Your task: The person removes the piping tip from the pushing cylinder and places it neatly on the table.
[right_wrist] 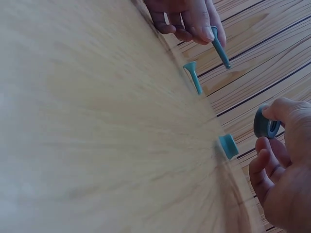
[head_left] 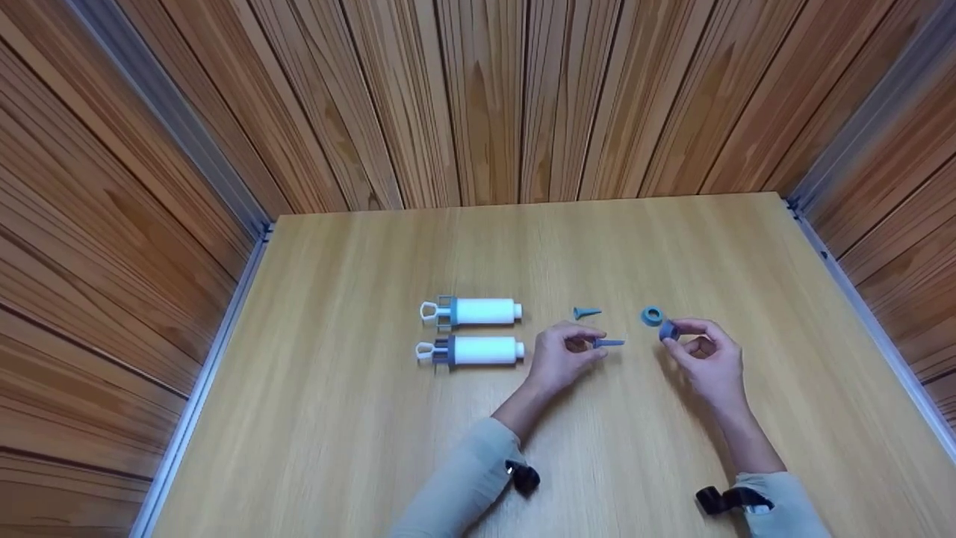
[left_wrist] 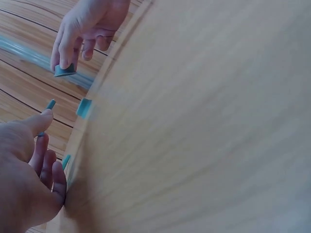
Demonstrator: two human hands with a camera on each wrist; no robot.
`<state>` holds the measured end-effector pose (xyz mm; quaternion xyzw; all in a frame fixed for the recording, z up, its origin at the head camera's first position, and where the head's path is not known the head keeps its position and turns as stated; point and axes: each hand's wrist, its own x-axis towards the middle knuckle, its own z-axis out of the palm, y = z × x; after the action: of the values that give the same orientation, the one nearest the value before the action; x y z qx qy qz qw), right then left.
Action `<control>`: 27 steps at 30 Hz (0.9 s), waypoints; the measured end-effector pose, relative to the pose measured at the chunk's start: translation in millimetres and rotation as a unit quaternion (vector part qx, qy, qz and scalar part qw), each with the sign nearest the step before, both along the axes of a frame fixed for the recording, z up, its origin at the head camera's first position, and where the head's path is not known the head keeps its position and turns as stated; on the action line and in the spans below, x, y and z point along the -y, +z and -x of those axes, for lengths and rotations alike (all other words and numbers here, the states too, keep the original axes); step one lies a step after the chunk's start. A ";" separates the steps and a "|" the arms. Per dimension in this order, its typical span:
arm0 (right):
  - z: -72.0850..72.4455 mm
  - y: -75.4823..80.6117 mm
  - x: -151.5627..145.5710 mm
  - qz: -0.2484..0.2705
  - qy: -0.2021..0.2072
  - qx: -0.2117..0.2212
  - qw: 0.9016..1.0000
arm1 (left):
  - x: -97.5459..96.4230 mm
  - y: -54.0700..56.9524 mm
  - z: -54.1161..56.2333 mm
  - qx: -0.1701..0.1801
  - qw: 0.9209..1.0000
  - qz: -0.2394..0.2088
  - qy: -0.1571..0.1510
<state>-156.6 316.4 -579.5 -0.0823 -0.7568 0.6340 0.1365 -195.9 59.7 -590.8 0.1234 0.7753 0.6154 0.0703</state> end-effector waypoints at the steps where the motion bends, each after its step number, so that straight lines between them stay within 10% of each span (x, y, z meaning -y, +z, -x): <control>1: -0.2 -0.7 -0.3 -0.007 0.003 0.007 1.000 | -0.6 -0.6 -0.1 -0.001 1.000 0.007 0.004; 13: 0.3 -7.4 -1.6 -0.087 0.025 0.049 0.995 | -8.2 -0.9 -4.1 -0.030 0.988 0.134 0.074; 27: 0.9 -4.4 -4.8 -0.180 0.047 0.076 0.980 | -7.5 2.7 -6.0 -0.025 0.977 0.185 0.107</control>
<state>-157.5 321.3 -583.9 -0.0685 -0.8695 0.4854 0.0611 -189.9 67.2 -588.1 0.0403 0.8859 0.4621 0.0066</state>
